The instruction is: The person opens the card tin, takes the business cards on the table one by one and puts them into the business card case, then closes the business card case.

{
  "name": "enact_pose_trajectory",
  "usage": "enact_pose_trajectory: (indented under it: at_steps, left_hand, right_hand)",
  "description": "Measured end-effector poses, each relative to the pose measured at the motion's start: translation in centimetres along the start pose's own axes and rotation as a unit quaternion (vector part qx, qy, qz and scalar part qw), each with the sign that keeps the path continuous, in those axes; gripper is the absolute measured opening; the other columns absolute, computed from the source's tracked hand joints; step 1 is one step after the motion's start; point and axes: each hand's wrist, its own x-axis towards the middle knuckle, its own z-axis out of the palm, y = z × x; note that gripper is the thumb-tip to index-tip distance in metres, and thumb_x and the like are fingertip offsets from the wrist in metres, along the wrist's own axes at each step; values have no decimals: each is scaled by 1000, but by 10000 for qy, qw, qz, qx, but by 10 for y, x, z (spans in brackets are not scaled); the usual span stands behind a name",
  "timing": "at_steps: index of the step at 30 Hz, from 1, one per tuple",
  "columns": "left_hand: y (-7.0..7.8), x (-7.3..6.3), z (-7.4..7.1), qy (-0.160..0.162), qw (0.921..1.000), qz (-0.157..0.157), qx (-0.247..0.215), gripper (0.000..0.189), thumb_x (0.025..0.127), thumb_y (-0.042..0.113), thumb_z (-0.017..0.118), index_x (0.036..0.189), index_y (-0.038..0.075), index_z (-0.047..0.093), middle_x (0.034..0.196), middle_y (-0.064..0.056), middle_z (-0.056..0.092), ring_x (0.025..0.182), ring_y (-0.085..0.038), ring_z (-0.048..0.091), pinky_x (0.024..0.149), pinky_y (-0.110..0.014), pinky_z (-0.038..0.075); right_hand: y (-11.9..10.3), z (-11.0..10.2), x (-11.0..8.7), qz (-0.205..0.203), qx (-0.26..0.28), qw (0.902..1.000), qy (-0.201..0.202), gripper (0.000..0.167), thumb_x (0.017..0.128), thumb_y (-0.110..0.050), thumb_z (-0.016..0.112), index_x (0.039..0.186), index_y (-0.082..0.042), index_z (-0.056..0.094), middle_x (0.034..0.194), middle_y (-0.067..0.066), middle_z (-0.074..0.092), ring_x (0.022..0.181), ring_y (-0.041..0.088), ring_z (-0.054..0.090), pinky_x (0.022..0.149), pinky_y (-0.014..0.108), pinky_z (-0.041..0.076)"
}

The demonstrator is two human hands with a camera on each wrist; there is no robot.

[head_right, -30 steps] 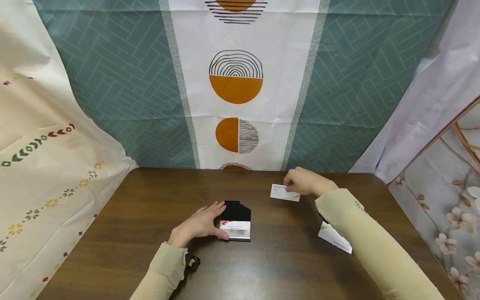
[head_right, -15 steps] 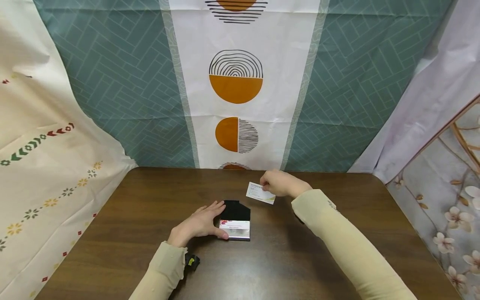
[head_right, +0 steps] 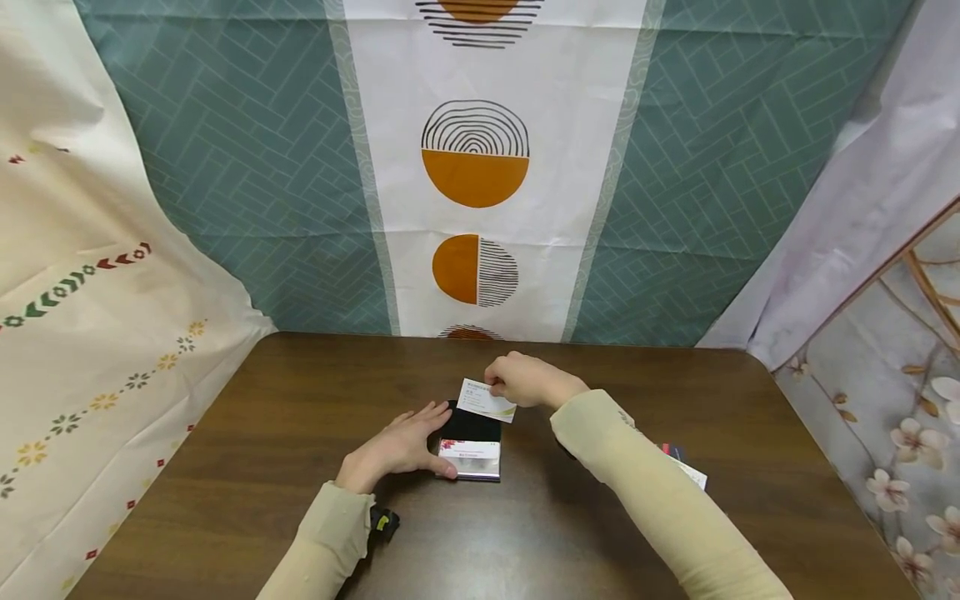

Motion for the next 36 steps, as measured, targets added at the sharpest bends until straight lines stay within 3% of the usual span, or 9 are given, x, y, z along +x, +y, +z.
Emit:
enact_pose_trajectory:
  at_steps: [16,26,36]
  left_hand:
    - [-1,1,-1,54,9999,49,-94,102,71,57,80,151,10,38,157,-10,30,146,-29,21,115,-51,18]
    - [-1,0,-2,8,10000,9,-59,104,71,59,79,151,8,37,158,-10,28,146,-28,20,116,-50,16]
    - [0,-2,-2,-72,10000,7,21,102,73,60,77,151,6,38,159,-8,27,147,-27,19,116,-50,16]
  right_hand:
    - [-10,27,12,53,203,9992,-340,11,94,-9,65,85,-15,68,74,-8,57,64,8,49,60,24,44]
    - [-15,40,15,100,88,9994,-321,7,92,-8,68,91,-12,73,80,-8,62,68,10,52,63,24,47]
    - [-17,53,18,38,279,9987,-417,6,91,-7,69,88,-11,74,75,-7,62,63,6,50,59,22,46]
